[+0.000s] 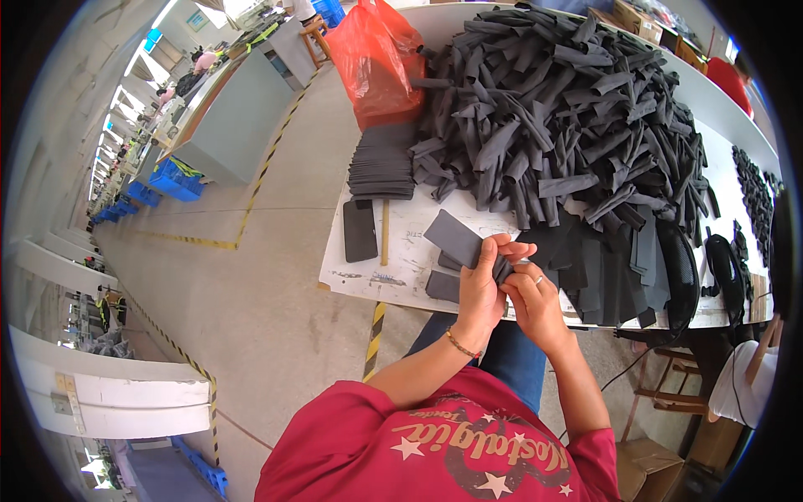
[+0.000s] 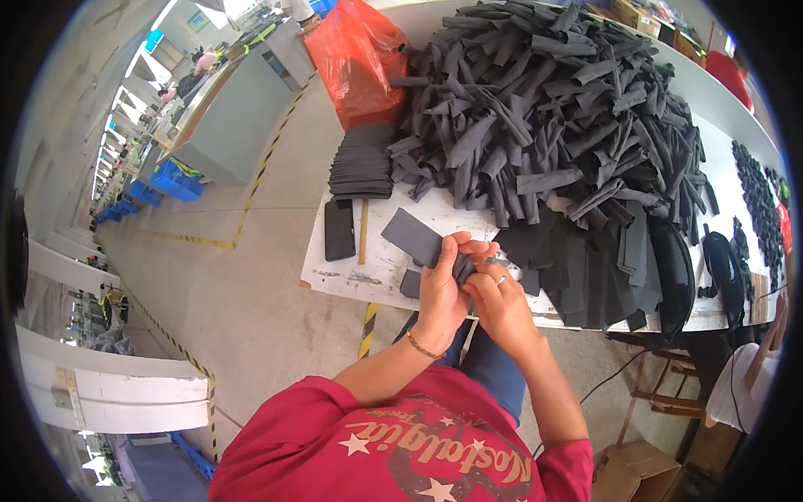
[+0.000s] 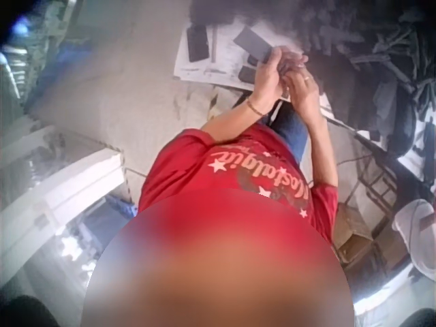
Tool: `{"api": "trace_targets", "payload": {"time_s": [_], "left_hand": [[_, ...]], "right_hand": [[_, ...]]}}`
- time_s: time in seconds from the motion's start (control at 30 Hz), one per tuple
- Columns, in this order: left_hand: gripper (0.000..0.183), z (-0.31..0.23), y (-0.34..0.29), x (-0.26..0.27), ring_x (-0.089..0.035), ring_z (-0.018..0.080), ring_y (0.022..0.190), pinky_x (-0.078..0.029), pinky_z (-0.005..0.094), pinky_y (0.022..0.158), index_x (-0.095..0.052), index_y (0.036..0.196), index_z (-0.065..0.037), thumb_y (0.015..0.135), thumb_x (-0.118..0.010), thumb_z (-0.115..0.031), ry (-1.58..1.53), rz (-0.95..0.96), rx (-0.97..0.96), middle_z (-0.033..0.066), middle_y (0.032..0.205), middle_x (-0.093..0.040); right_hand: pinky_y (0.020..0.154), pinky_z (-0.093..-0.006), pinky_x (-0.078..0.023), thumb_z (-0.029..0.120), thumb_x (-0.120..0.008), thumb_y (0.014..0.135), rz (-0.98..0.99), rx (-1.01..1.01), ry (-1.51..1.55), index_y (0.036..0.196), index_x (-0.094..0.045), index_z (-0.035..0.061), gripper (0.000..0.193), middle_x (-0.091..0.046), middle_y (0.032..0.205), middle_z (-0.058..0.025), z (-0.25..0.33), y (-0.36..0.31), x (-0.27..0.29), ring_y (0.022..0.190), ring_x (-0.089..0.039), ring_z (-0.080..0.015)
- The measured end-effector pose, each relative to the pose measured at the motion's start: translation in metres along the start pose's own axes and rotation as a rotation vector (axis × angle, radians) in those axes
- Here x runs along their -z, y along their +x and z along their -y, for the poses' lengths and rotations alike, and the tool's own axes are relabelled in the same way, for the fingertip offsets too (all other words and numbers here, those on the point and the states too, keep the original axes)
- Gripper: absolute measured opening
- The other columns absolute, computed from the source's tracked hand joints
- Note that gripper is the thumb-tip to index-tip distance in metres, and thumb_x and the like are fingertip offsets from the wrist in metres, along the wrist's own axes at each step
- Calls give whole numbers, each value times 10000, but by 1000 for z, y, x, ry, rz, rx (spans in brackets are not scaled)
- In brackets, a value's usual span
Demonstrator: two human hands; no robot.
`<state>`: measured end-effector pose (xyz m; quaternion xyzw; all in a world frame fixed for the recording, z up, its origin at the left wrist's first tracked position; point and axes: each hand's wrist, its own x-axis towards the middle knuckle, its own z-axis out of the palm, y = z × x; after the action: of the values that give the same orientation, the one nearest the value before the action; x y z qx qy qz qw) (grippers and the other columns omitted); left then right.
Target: The recorder is inspecting and handling small, black, rectangular foam pieces from a large pile on a workbench.
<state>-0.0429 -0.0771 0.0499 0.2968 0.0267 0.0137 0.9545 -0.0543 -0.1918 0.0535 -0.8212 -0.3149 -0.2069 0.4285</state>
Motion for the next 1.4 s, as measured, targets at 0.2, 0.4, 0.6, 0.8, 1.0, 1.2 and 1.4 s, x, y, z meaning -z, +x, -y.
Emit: {"api": "trace_targets", "payload": {"time_s": [0.2,0.4,0.6,0.8,1.0,1.2,1.4], "left_hand": [[320,2,2,7,-650,296,979,-481,390,929,-584,1052,-1,985,-523,-308,-7,-11,33,142,938,-676],[319,1,5,13,-654,300,981,-483,394,936,-588,1064,1,983,-526,-301,11,32,24,152,943,-685],[320,-8,8,12,-634,286,1042,-498,393,909,-571,1108,-9,1011,-461,-294,46,17,48,183,1023,-673],[346,-32,25,15,-566,320,1176,-384,435,1076,-560,1105,-5,1010,-448,-319,29,72,-93,190,1082,-663],[385,-30,25,9,-458,331,1290,-403,503,1059,-585,1149,-58,984,-471,-387,129,275,-7,154,1163,-641],[382,-54,28,33,-615,273,1050,-490,434,973,-549,1200,-4,962,-556,-303,92,-23,-60,126,1129,-626],[287,-50,27,39,-633,263,1014,-498,430,959,-586,1131,-2,962,-567,-233,32,-2,-107,128,1059,-657]], "right_hand": [[698,-411,-514,-55,-678,736,18,-2,16,904,-549,-4,218,-585,919,-159,-5,-1,-2,836,-607,-351],[689,-396,-509,-47,-666,765,8,-1,30,899,-558,-5,178,-588,929,-161,-7,1,-5,813,-607,-343],[740,-318,-485,13,-679,826,-110,-380,357,877,-583,-6,110,-569,956,-88,2,-4,-21,846,-593,-210],[734,-228,-431,66,-675,869,-582,-675,643,844,-582,7,113,-563,934,-33,7,-15,-36,826,-506,-94],[695,-232,-440,153,-619,931,-339,-818,935,948,-616,7,148,-607,869,-9,25,19,-19,736,-530,-87],[648,-268,-466,19,-707,817,-425,-335,190,830,-632,-14,83,-627,762,-72,25,18,-11,697,-584,-143],[682,-249,-458,31,-684,853,-490,-660,697,916,-629,-14,94,-617,759,-37,10,-1,-15,705,-561,-108]]}}
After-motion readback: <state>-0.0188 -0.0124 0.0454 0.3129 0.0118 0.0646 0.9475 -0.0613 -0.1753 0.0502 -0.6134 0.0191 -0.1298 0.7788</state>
